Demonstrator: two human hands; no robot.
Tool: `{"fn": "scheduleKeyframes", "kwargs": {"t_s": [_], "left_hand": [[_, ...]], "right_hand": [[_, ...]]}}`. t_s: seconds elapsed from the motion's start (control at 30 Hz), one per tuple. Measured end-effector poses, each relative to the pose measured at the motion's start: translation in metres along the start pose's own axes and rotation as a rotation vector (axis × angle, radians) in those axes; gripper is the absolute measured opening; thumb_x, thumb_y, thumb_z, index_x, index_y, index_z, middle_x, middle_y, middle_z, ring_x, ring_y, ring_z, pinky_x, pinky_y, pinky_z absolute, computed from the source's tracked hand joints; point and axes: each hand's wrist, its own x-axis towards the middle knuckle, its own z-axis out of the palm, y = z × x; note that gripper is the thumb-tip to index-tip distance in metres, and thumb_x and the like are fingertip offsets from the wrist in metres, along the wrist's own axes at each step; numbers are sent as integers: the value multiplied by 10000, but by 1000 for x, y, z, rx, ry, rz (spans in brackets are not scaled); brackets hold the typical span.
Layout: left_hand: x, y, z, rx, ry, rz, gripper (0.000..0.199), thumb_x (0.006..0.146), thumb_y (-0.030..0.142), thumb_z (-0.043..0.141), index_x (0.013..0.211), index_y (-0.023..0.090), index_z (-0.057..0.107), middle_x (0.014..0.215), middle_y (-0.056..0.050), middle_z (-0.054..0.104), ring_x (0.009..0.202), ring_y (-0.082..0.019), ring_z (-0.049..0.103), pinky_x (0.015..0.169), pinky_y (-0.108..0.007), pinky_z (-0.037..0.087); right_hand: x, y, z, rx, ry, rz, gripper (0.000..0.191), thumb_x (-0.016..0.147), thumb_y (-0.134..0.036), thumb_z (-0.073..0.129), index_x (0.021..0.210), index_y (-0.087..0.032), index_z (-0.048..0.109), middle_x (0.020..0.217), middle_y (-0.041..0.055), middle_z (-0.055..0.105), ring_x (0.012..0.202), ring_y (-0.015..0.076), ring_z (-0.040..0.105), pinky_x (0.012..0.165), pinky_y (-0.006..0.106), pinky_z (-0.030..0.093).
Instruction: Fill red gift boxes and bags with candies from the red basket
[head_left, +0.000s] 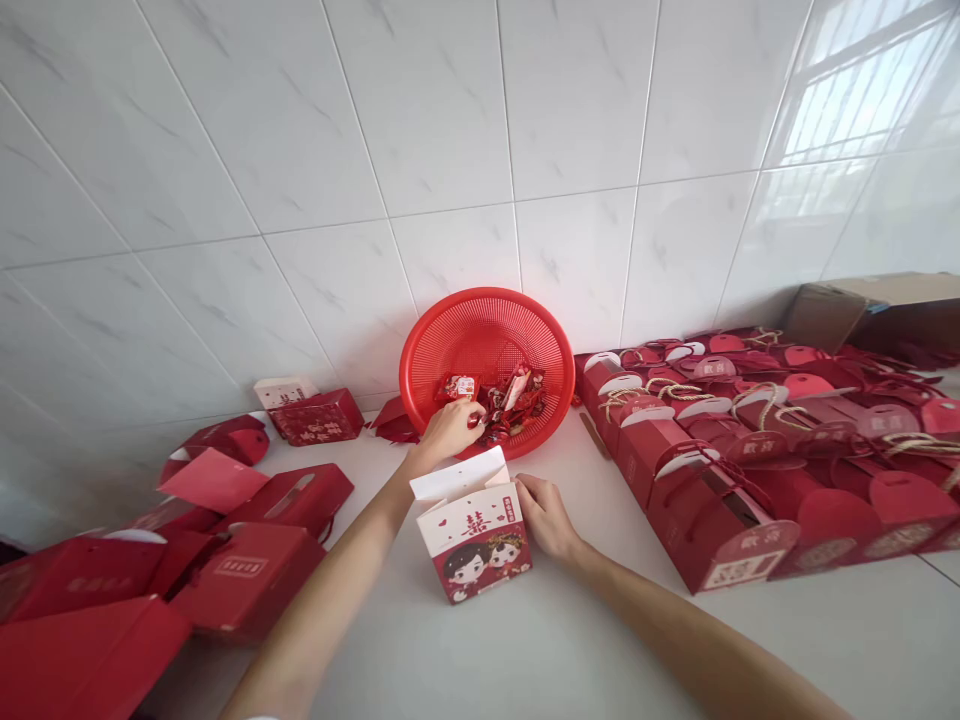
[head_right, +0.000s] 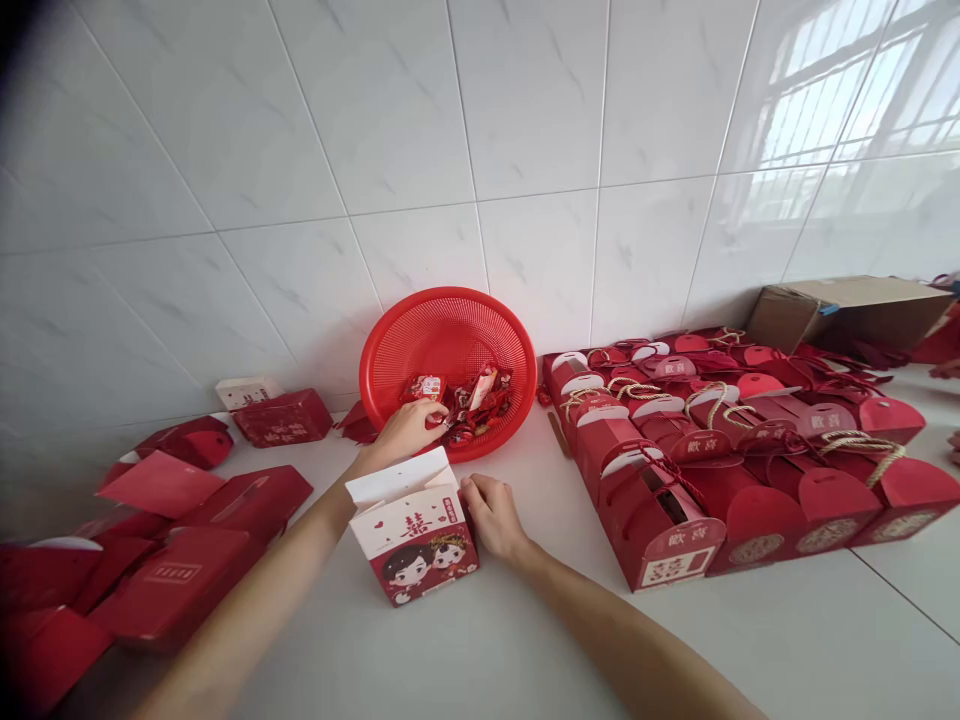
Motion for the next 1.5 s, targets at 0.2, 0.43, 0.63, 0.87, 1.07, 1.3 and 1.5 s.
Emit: {"fn": "scheduleKeyframes", "kwargs": {"t_s": [0.2, 0.43, 0.63, 0.87, 1.07, 1.3, 1.5], "left_hand": [[9, 7, 9, 248, -113, 33, 320, 827, 344, 761, 1112, 201, 745, 1146, -138, 754, 1099, -319, 685, 891, -338, 512], [17, 10, 19, 268, -74, 29, 284, 867, 334, 719, 1112, 195, 756, 1052, -147, 751, 1022, -328, 703, 851, -362, 521], [14, 1, 34, 128, 60, 70, 430, 864, 235, 694, 1294, 236, 690, 1214, -110, 654, 1068, -272, 671, 932, -355, 522], [19, -13, 47, -27, 135, 187, 133, 832, 180, 675, 826, 211, 804, 1069, -83, 629, 1026, -254, 645, 947, -368, 523], [20, -17, 45, -223, 220, 155, 192, 869, 260, 615, 731, 196, 732, 987, -71, 685, 862, -214, 656, 830, -347, 521], [8, -14, 40, -678, 313, 8, 349, 860, 515, 597, 714, 198, 607, 678, 0, 642, 664, -168, 574, 661, -281, 454], [0, -8, 35, -856, 295, -13, 417, 776, 600, 663, 698, 196, 597, 684, 2, 632, 687, -168, 581, 682, -286, 472]], "right_hand": [[1, 0, 0, -28, -30, 5, 443, 856, -583, 412, 604, -228, 329, 608, -28, 379, 639, 135, 340, 587, 276, 264], [2, 1, 0, -32, -44, 6, 443, 858, -580, 404, 602, -228, 320, 604, -31, 355, 629, 132, 330, 582, 279, 258], [2, 1, -1, -31, -36, -1, 441, 864, -567, 410, 599, -227, 319, 597, -32, 346, 631, 131, 326, 580, 273, 254], [3, 1, -1, -41, -41, -1, 438, 863, -563, 406, 596, -231, 303, 599, -35, 333, 626, 128, 312, 576, 272, 242], [3, -1, -1, -18, -49, 18, 430, 852, -567, 409, 599, -233, 312, 602, -41, 329, 628, 127, 326, 581, 273, 253], [6, 0, -3, 92, 2, 66, 384, 805, -543, 476, 604, -219, 428, 590, -35, 458, 568, 121, 409, 548, 270, 308], [35, -12, -11, 353, 212, 144, 342, 717, -513, 624, 873, -218, 552, 764, -21, 638, 489, 114, 531, 496, 268, 410]]}}
